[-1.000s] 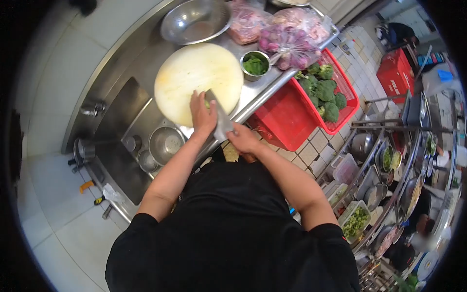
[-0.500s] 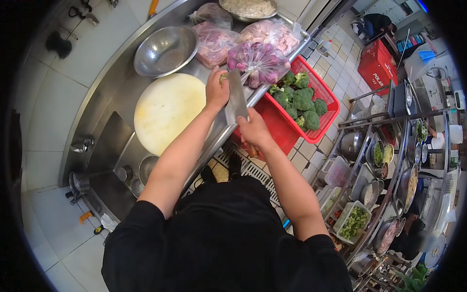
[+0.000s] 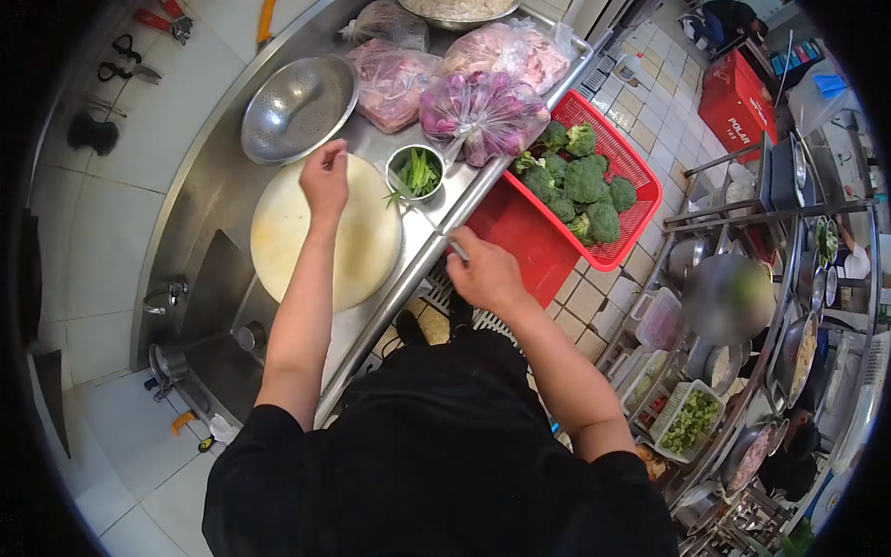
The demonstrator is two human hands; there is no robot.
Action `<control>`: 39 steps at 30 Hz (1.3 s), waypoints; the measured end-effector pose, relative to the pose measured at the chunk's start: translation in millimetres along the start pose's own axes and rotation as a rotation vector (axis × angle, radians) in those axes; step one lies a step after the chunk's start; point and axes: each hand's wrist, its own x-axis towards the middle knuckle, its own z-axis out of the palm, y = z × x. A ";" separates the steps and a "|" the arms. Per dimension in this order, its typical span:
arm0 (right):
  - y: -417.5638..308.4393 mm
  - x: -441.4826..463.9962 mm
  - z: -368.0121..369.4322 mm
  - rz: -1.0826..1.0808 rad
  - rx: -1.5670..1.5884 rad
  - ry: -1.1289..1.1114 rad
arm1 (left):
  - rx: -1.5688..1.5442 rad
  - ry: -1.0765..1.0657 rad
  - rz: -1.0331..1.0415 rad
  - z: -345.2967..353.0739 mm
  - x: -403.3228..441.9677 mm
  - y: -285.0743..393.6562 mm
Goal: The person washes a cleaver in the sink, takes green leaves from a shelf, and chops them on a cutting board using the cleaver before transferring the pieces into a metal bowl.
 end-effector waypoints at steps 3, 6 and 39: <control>-8.1 18.6 34.7 -0.313 -0.075 -0.071 | 0.004 0.035 -0.068 -36.7 -2.0 12.0; -13.4 38.0 77.6 -0.471 -0.146 -0.115 | -0.032 0.138 -0.030 -68.6 -10.8 15.1; 54.8 138.0 83.1 -0.097 -0.026 0.136 | 0.158 0.328 -0.359 -264.0 -165.4 -8.8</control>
